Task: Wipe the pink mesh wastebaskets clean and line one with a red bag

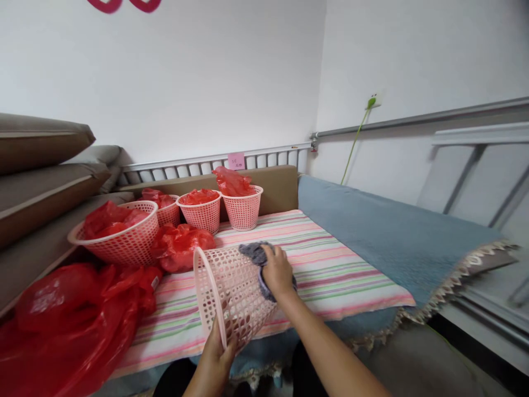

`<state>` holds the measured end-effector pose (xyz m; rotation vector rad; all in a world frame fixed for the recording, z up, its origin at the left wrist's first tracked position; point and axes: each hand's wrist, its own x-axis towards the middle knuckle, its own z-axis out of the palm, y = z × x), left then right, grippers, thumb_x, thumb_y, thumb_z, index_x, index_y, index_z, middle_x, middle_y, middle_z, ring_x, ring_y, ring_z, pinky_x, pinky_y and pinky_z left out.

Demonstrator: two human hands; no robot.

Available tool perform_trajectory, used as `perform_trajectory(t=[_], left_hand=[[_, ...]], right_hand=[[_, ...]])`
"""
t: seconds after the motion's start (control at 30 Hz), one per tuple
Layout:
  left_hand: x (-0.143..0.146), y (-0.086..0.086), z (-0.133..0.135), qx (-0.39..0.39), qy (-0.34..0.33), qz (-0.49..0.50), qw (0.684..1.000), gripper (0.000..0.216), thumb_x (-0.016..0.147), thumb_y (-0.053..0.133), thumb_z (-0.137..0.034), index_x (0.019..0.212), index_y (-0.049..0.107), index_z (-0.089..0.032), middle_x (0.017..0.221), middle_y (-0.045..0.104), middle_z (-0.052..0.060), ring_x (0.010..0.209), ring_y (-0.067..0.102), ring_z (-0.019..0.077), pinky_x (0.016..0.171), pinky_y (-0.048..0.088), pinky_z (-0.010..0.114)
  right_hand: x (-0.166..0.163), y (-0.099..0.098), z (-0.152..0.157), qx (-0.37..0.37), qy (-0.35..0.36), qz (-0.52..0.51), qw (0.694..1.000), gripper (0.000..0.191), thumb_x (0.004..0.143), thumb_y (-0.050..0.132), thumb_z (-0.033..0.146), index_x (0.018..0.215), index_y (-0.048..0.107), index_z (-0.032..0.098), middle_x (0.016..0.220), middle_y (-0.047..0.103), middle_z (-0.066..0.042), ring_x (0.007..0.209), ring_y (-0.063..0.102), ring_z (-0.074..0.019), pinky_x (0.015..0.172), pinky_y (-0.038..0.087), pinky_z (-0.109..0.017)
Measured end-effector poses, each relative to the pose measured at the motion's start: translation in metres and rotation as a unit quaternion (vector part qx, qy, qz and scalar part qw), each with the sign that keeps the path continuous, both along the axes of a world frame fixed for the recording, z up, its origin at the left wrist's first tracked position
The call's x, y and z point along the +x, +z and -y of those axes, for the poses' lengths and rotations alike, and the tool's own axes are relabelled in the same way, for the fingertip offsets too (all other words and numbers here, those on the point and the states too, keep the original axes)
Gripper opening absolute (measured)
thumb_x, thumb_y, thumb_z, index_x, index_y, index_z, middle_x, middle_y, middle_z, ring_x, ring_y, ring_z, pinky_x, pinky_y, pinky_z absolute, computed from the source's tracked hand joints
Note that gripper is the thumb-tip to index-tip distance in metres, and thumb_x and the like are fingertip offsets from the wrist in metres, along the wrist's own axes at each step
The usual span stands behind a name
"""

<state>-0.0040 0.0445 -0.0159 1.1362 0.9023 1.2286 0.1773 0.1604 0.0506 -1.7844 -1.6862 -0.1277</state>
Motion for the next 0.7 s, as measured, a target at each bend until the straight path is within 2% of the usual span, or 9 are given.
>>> perform_trajectory(t=[0.1,0.2,0.27,0.33,0.43,0.5,0.57,0.7], left_hand=[[-0.003,-0.005,0.002,0.003,-0.003,0.000,1.000,0.089,0.081,0.061,-0.048,0.148,0.008,-0.022,0.132,0.055,0.019,0.123,0.052,0.0312,0.104,0.040,0.046],[-0.005,0.005,0.002,-0.011,-0.009,0.006,1.000,0.093,0.075,0.069,-0.046,0.147,0.015,-0.022,0.133,0.056,0.019,0.121,0.054,0.0317,0.104,0.041,0.044],[-0.005,0.025,-0.001,-0.033,0.003,0.018,0.999,0.098,0.071,0.074,-0.039,0.147,0.015,-0.024,0.132,0.057,0.018,0.121,0.054,0.0327,0.102,0.042,0.046],[-0.005,0.051,-0.007,-0.050,0.053,0.039,0.997,0.099,0.071,0.074,-0.033,0.147,0.012,-0.027,0.130,0.058,0.019,0.118,0.056,0.0352,0.094,0.047,0.049],[-0.005,0.080,-0.015,-0.043,0.076,0.064,0.994,0.095,0.070,0.072,-0.026,0.146,0.016,-0.026,0.133,0.054,0.020,0.110,0.061,0.0361,0.086,0.051,0.048],[-0.005,0.085,-0.017,-0.055,0.075,0.073,0.993,0.094,0.070,0.071,-0.025,0.146,0.016,-0.025,0.134,0.053,0.021,0.106,0.063,0.0354,0.083,0.053,0.047],[-0.004,0.081,-0.016,-0.065,0.078,0.078,0.992,0.096,0.069,0.072,-0.026,0.146,0.014,-0.025,0.134,0.053,0.021,0.105,0.064,0.0349,0.081,0.054,0.047],[-0.001,0.070,-0.009,-0.044,0.090,0.044,0.994,0.091,0.070,0.070,-0.032,0.145,0.018,-0.026,0.131,0.057,0.017,0.107,0.062,0.0342,0.084,0.053,0.047]], right_hand=[[0.030,-0.002,-0.010,-0.032,-0.088,-0.018,0.995,0.042,0.087,0.040,0.012,0.123,0.053,0.028,0.106,0.054,-0.009,0.098,0.050,-0.0224,0.072,0.040,-0.029],[0.040,-0.004,-0.009,-0.042,-0.113,-0.034,0.992,0.038,0.088,0.041,0.013,0.119,0.055,0.029,0.103,0.054,-0.007,0.095,0.051,-0.0215,0.067,0.038,-0.027],[0.038,-0.008,-0.006,-0.030,-0.102,-0.029,0.994,0.038,0.088,0.041,0.012,0.119,0.055,0.029,0.103,0.055,-0.007,0.096,0.051,-0.0215,0.068,0.038,-0.027],[0.035,-0.012,-0.002,-0.016,-0.087,-0.025,0.996,0.039,0.087,0.041,0.012,0.119,0.056,0.028,0.105,0.054,-0.007,0.098,0.051,-0.0220,0.070,0.038,-0.028],[0.031,-0.015,0.000,-0.009,-0.070,-0.042,0.997,0.041,0.084,0.042,0.009,0.118,0.057,0.027,0.105,0.055,-0.007,0.100,0.050,-0.0224,0.073,0.039,-0.028],[0.026,-0.012,0.001,-0.001,-0.049,-0.065,0.997,0.043,0.081,0.043,0.006,0.117,0.058,0.025,0.105,0.055,-0.007,0.100,0.050,-0.0221,0.078,0.040,-0.028],[0.011,-0.004,0.007,0.020,-0.001,-0.097,0.995,0.047,0.077,0.043,0.003,0.117,0.058,0.023,0.107,0.056,-0.007,0.102,0.050,-0.0213,0.086,0.040,-0.028],[-0.049,0.022,0.033,0.073,0.163,-0.189,0.966,0.049,0.073,0.045,0.001,0.114,0.060,0.023,0.108,0.058,-0.005,0.104,0.050,-0.0192,0.095,0.038,-0.027]])
